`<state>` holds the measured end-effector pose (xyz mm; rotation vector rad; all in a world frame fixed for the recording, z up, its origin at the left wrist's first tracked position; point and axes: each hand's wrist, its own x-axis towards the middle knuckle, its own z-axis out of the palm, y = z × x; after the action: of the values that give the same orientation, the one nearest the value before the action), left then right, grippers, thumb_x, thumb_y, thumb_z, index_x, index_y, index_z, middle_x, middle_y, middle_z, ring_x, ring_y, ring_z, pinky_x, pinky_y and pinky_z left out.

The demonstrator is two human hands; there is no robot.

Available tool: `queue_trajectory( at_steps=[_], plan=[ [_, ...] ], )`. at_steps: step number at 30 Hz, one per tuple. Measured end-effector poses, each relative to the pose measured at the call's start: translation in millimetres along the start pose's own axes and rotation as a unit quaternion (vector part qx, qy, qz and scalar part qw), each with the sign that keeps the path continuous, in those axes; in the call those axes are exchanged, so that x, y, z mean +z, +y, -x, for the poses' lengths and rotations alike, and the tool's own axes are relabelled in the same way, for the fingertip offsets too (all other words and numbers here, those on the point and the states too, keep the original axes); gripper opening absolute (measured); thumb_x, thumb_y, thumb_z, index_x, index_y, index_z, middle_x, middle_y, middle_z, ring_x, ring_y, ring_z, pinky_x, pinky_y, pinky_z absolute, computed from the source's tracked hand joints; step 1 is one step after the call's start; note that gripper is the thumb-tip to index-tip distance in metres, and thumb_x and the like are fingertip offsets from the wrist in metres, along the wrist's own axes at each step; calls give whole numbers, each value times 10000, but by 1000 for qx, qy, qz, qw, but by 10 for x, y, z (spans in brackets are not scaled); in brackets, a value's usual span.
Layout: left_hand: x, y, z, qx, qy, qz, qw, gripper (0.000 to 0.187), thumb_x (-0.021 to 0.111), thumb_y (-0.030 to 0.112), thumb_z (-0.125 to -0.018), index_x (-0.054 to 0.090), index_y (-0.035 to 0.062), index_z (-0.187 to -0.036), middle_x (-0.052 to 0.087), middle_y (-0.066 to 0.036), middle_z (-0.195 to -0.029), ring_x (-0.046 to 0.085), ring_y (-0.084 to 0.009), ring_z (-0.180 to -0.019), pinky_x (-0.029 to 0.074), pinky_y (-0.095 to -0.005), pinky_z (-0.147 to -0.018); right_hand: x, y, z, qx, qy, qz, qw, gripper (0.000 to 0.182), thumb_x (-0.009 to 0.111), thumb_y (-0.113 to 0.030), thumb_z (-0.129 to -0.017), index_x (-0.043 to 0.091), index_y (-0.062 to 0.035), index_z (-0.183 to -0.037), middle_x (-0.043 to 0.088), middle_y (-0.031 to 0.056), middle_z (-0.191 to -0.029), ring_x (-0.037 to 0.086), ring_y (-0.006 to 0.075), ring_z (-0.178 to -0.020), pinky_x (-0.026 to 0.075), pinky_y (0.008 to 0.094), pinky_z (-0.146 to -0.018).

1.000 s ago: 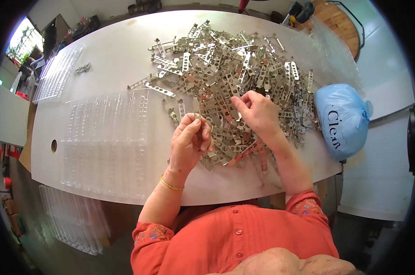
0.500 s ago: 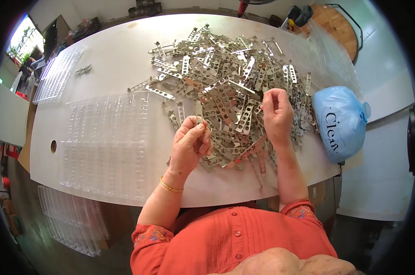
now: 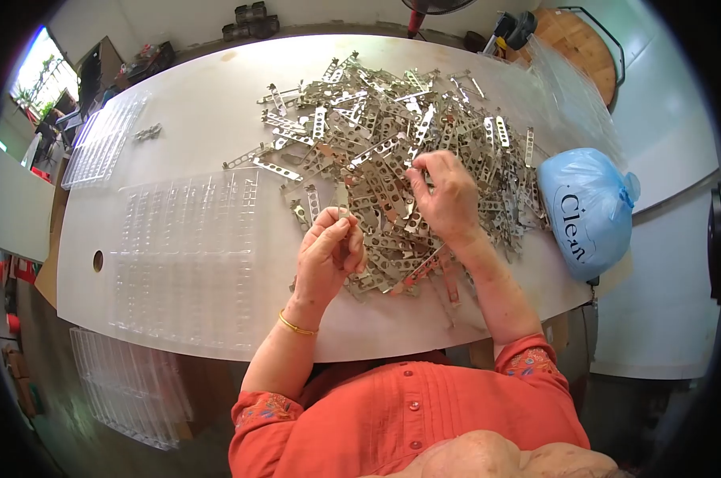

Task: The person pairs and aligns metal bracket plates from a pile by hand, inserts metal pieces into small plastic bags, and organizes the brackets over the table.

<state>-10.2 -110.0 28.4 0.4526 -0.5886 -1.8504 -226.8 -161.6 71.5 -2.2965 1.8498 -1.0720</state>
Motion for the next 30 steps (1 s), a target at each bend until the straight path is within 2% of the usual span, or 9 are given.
queue_trajectory(
  at_steps=[2, 7, 16, 20, 23, 26, 27, 28, 30],
  plan=[
    [-11, -10, 19, -2, 1, 3, 1000, 150, 436, 145, -1034, 547, 52, -1072, 528, -57, -735, 430, -132, -504, 455, -295, -499, 26, 44, -206, -150, 87, 70, 982, 158, 705, -126, -871, 662, -70, -1012, 663, 90, -1026, 647, 281, -977, 505, 399, -826],
    [-22, -25, 9, 1, -14, -4, 1000, 152, 438, 147, -1033, 546, 49, -1074, 533, -59, -734, 424, -133, -498, 449, -291, -492, 299, 129, -530, -267, 7, 158, 951, 252, 582, -58, -877, 671, -91, -1111, 672, 59, -1071, 622, 242, -1122, 310, 433, -1147],
    [-9, 13, 19, 4, -27, 16, 999, 173, 409, 170, -1056, 533, 56, -1095, 555, -74, -757, 441, -135, -518, 455, -299, -514, 197, 169, -685, -332, -8, 196, 923, 156, 559, -40, -892, 665, -98, -991, 683, 54, -901, 697, 194, -928, 383, 397, -1115],
    [11, -6, 29, 20, -20, 3, 1000, 166, 395, 183, -1069, 503, 72, -1128, 579, -105, -778, 456, -147, -519, 476, -313, -529, -19, 59, -483, -284, 59, 136, 947, 88, 598, -27, -890, 640, -72, -953, 676, 74, -735, 702, 232, -710, 489, 398, -989],
    [6, -24, 21, 17, -26, -21, 999, 155, 394, 188, -1074, 493, 86, -1138, 624, -141, -835, 513, -165, -556, 508, -321, -572, -201, 0, -223, -193, 21, 94, 976, 66, 606, -86, -940, 647, -68, -989, 643, 87, -608, 644, 259, -545, 534, 364, -696],
    [-22, -47, 37, 9, -28, -75, 997, 141, 404, 181, -1075, 499, 95, -1133, 662, -171, -911, 599, -189, -658, 539, -326, -651, -230, 29, 66, -61, 4, 11, 998, 74, 614, -110, -948, 636, -50, -985, 643, 86, -604, 657, 216, -554, 532, 331, -697],
    [-11, -57, 27, 18, -28, -107, 994, 132, 413, 173, -1073, 507, 97, -1129, 677, -182, -953, 643, -202, -727, 550, -329, -699, -348, -71, 100, 159, -109, -210, 959, 98, 594, -121, -983, 636, -34, -968, 696, 82, -706, 690, 151, -652, 528, 299, -691],
    [22, -79, 18, 14, -32, -110, 993, 132, 413, 173, -1073, 507, 97, -1129, 677, -182, -953, 643, -202, -727, 550, -329, -699, -344, -27, 159, 163, -104, -211, 958, 98, 594, -121, -983, 636, -34, -968, 696, 82, -706, 690, 151, -652, 528, 299, -691],
    [118, -125, 45, 32, -13, -83, 996, 129, 434, 163, -1070, 527, 91, -1124, 683, -172, -983, 673, -215, -844, 551, -337, -771, -302, 76, 297, 226, -108, -513, 821, 143, 567, -125, -1014, 648, -30, -946, 727, 60, -859, 699, 110, -809, 520, 267, -698]
  ],
)
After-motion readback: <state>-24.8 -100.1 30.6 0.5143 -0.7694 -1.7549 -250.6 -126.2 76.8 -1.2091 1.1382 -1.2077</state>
